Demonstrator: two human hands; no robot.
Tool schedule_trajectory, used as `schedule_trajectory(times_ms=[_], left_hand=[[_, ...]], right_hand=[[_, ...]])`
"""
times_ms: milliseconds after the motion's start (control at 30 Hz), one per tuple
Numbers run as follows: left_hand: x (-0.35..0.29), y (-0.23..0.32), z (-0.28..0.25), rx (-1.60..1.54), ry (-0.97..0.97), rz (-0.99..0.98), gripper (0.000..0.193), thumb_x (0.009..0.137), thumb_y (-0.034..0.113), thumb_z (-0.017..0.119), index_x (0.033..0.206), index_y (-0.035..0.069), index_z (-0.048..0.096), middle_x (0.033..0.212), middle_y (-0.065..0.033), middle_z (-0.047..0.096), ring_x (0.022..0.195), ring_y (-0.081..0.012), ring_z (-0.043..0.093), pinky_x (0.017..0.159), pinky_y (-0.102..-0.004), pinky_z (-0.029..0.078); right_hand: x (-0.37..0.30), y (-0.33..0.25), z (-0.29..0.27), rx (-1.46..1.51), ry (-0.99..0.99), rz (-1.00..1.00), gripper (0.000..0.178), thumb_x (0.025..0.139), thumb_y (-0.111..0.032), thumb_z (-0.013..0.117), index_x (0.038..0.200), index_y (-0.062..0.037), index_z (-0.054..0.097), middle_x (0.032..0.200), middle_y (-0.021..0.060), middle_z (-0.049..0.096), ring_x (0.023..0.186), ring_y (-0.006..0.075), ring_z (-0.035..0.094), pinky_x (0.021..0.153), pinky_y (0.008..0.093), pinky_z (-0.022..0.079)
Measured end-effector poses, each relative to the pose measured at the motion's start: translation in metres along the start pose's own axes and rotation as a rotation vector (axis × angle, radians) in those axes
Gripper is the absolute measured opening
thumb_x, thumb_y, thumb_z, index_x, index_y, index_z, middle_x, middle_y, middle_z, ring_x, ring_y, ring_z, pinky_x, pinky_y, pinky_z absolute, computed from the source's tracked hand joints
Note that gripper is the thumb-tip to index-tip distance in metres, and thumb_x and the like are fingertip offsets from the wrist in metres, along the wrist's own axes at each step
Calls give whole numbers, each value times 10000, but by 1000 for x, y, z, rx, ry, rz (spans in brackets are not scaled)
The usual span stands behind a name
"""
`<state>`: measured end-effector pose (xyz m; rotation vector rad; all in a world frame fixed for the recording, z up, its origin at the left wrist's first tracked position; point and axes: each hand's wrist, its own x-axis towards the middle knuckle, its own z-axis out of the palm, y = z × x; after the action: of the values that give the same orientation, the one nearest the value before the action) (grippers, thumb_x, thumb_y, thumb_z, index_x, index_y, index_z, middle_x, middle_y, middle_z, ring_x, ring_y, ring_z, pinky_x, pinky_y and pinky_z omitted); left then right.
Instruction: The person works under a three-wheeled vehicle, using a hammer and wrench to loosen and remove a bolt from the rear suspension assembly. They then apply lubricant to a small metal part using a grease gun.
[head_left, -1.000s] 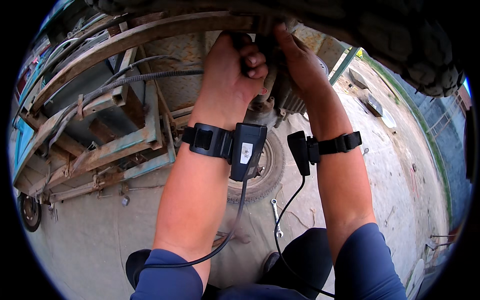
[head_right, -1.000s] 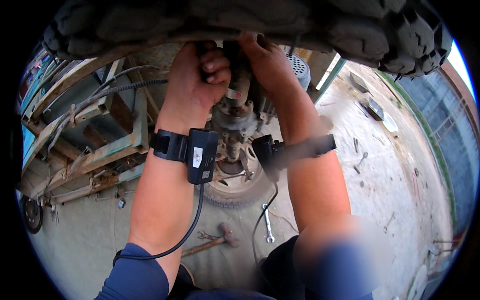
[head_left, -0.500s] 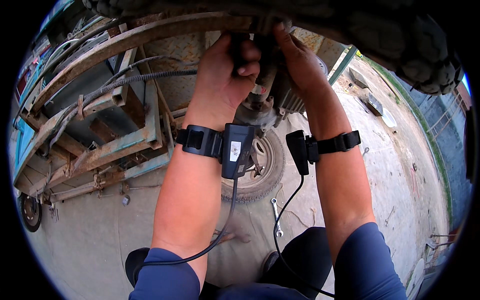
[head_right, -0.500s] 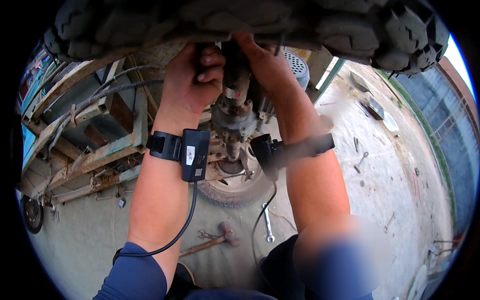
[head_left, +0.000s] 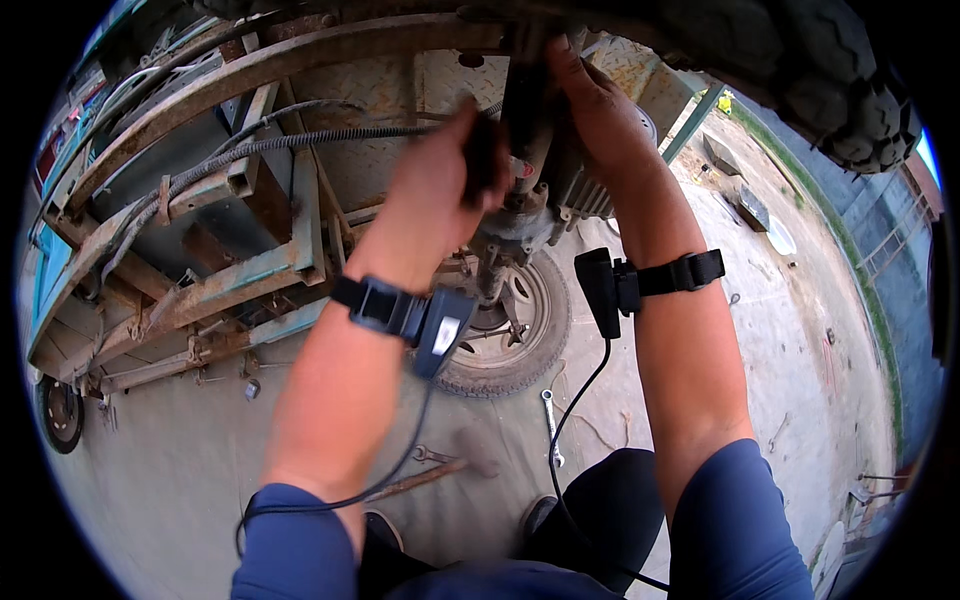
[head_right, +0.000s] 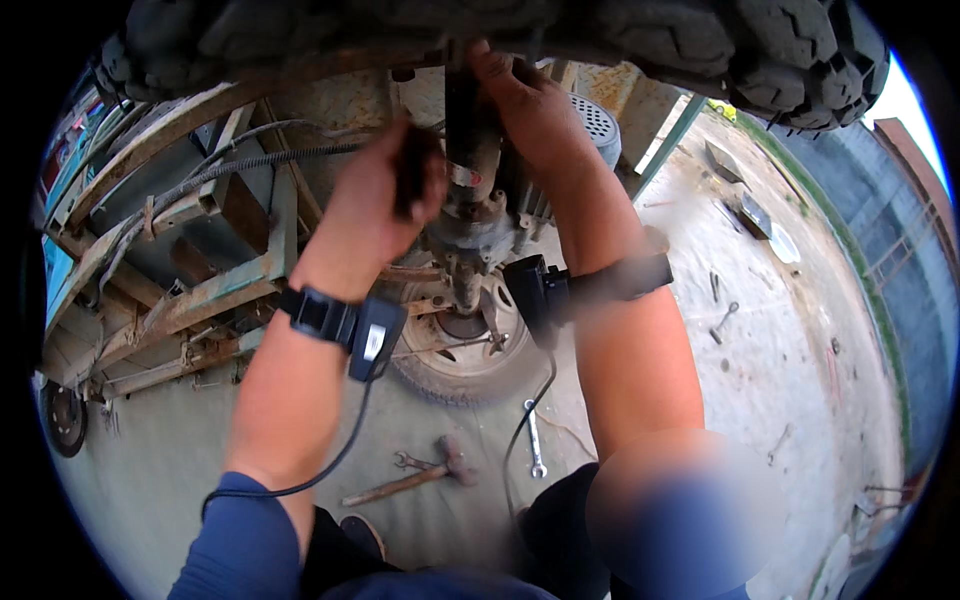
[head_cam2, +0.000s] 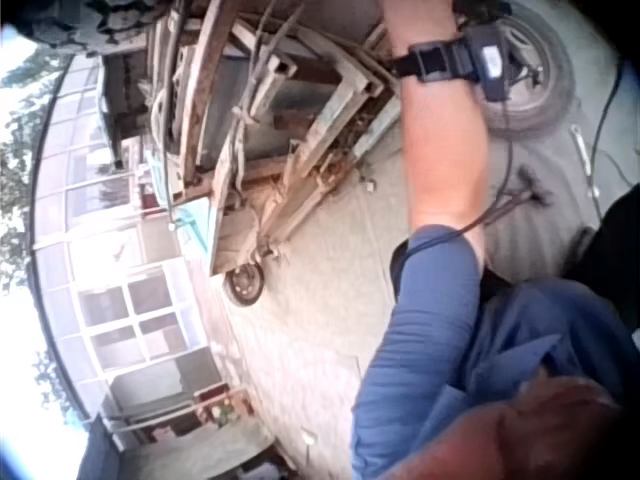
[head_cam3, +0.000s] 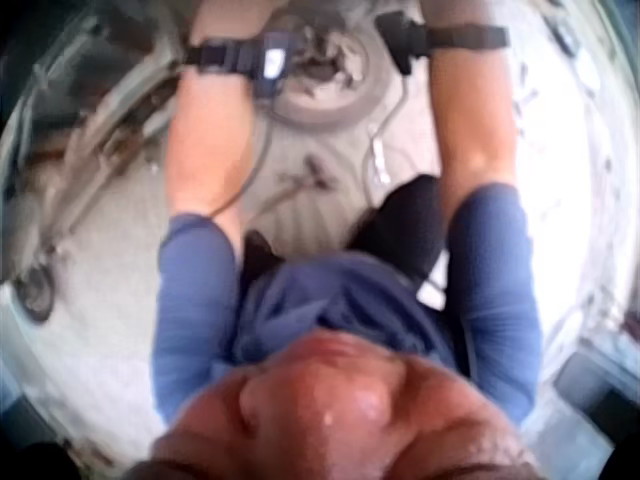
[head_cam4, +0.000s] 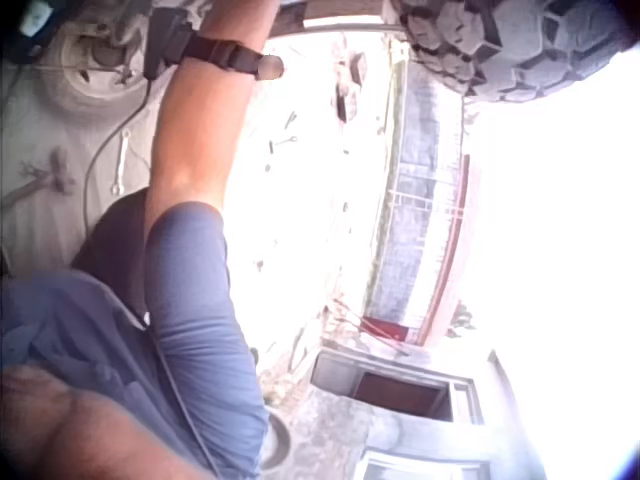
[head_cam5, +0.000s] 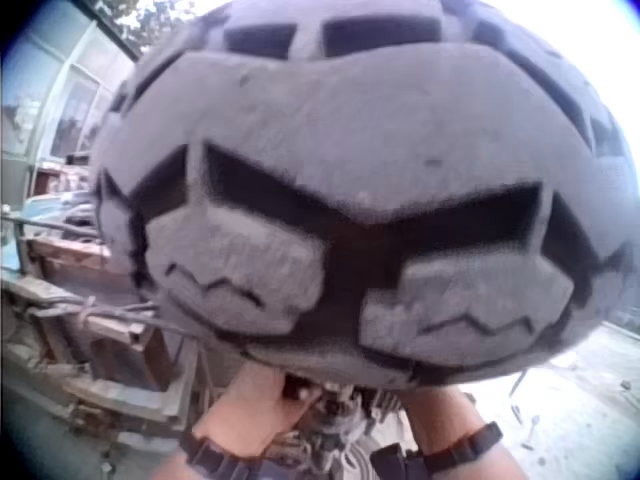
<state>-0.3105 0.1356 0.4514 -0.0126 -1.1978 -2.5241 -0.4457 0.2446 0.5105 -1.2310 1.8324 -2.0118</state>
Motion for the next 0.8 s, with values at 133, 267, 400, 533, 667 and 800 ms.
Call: schedule_trajectory(times_ms=[133, 267, 400, 533, 667, 800], left_hand=[[-49, -62, -52, 987, -362, -295, 373, 1042, 377, 500, 835, 79, 586, 650, -14, 598, 581, -119, 586, 531, -286, 449], [-136, -162, -145, 1607, -737, -360, 332, 957, 377, 596, 959, 49, 647, 832, -162, 694, 806, -312, 697, 703, -479, 530], [-222, -211, -225, 2002, -866, -462, 244, 908, 244, 560, 1054, 97, 690, 1057, -148, 688, 1001, -363, 674, 837, -534, 528], [-260, -211, -265, 1970, -971, -843, 287, 939, 184, 506, 1174, 110, 655, 1239, -172, 625, 1173, -386, 608, 923, -580, 477], [-297, -208, -293, 1962, -1038, -1032, 356, 945, 163, 500, 1284, 130, 604, 1319, -181, 601, 1170, -394, 618, 906, -609, 470], [-299, -209, -277, 1920, -1015, -1127, 355, 918, 153, 531, 1258, 110, 624, 1293, -195, 614, 1171, -379, 621, 898, -577, 502]], right_hand=[[0, -3, -12, -146, 5, 27, 673, 877, -651, 660, 1237, -82, 651, 1015, 26, 666, 875, 129, 594, 801, 308, 485], [-2, -3, -3, -36, -29, -23, 695, 881, -651, 655, 1267, -73, 636, 1019, 37, 672, 869, 134, 611, 808, 306, 487], [-4, -6, 1, -6, -17, -16, 718, 906, -630, 637, 1311, -39, 604, 1073, 66, 678, 932, 152, 636, 857, 304, 497], [1, -2, -8, -14, -30, 31, 734, 925, -609, 626, 1342, -8, 578, 1134, 76, 675, 998, 159, 636, 888, 293, 499], [0, 3, -5, -68, 16, -49, 748, 930, -597, 626, 1375, -1, 555, 1156, 73, 671, 1005, 150, 625, 891, 290, 500], [0, 5, 0, -13, 33, -137, 751, 929, -599, 628, 1386, -8, 549, 1147, 65, 669, 973, 138, 617, 869, 282, 497]])
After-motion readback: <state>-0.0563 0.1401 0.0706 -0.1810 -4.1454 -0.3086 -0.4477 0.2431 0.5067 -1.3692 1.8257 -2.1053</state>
